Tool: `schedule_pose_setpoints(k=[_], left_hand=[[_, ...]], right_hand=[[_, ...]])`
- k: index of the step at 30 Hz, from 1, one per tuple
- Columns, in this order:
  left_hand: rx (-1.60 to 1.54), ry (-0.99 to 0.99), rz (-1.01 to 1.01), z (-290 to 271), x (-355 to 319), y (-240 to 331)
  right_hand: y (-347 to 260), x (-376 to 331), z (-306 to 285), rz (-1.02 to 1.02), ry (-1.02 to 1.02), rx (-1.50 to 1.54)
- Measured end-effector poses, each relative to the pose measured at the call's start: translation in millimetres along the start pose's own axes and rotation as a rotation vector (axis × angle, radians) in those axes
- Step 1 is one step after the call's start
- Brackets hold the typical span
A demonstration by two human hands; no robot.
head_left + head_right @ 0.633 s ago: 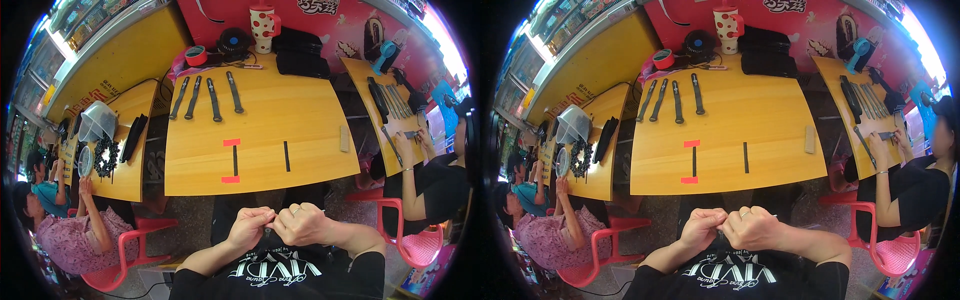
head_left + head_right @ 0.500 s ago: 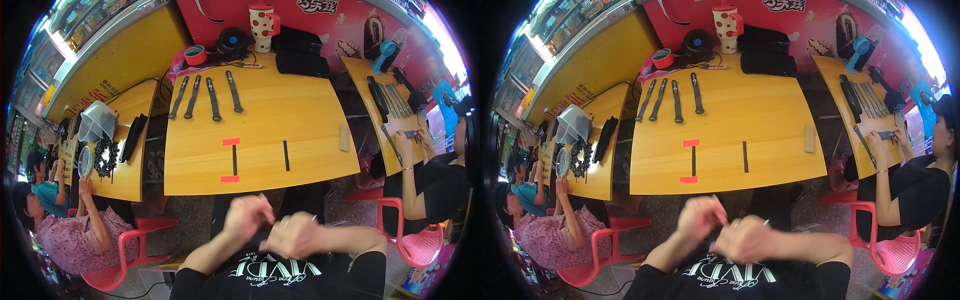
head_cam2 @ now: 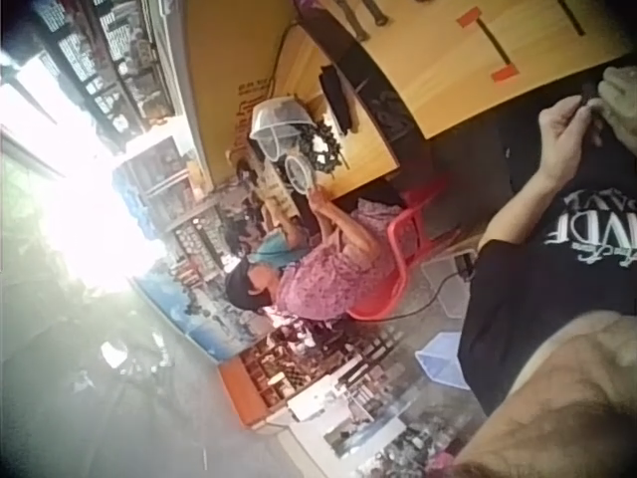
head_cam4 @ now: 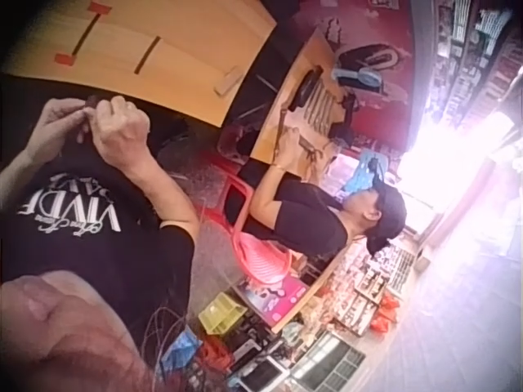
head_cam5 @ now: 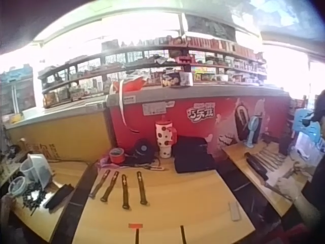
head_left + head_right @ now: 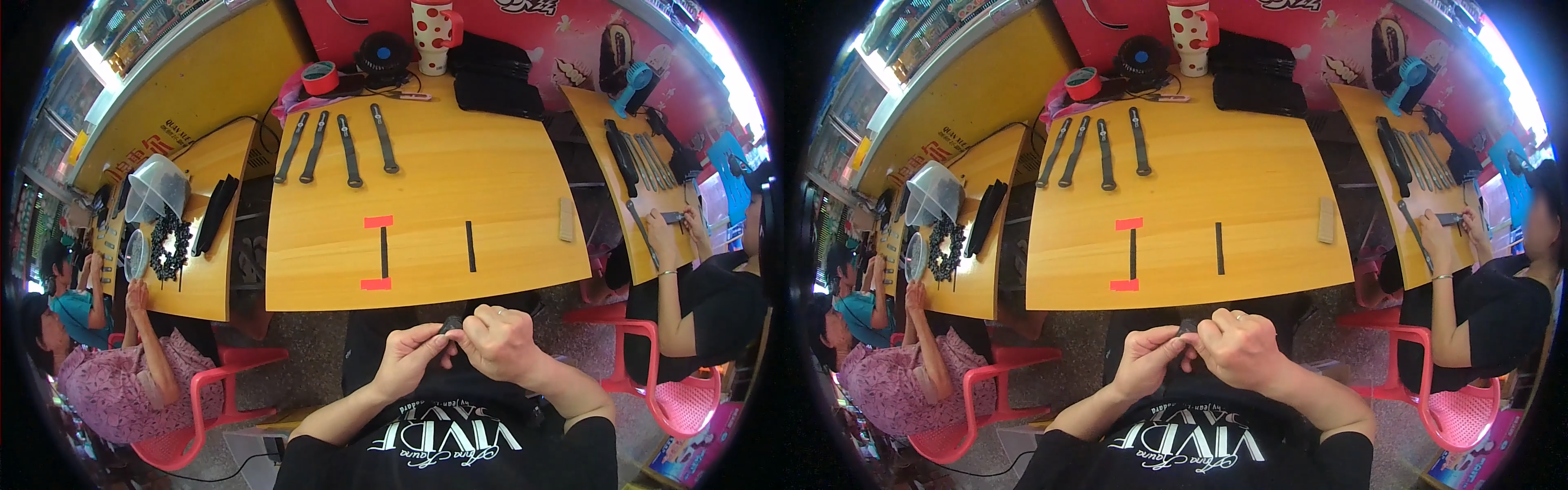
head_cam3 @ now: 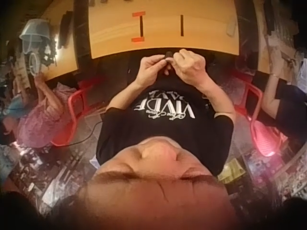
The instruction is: The person is assembling black nylon webbing straps by manually threading and attaching plastic buckles.
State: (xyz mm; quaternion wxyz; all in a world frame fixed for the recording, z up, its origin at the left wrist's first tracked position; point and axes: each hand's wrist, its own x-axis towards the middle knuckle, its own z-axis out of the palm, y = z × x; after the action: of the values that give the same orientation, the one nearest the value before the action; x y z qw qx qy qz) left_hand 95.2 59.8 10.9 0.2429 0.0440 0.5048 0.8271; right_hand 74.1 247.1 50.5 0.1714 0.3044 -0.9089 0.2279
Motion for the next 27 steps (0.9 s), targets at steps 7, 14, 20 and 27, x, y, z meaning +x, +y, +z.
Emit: schedule_pose_setpoints(k=[7,14,20,27], left_hand=[[0.592,0.058,0.209,5,-4,20],[1.06,0.123,0.673,15,4,22],[0.968,0.155,0.58,13,-1,21],[1.143,-0.047,0.522,-1,1,38]], right_hand=[[-7,-3,-3,-0.072,0.015,-0.147],[-7,-11,7,0.267,0.015,0.472],[-11,-8,11,0.167,0.125,0.269],[-7,-4,-3,0.01,-0.017,0.042]])
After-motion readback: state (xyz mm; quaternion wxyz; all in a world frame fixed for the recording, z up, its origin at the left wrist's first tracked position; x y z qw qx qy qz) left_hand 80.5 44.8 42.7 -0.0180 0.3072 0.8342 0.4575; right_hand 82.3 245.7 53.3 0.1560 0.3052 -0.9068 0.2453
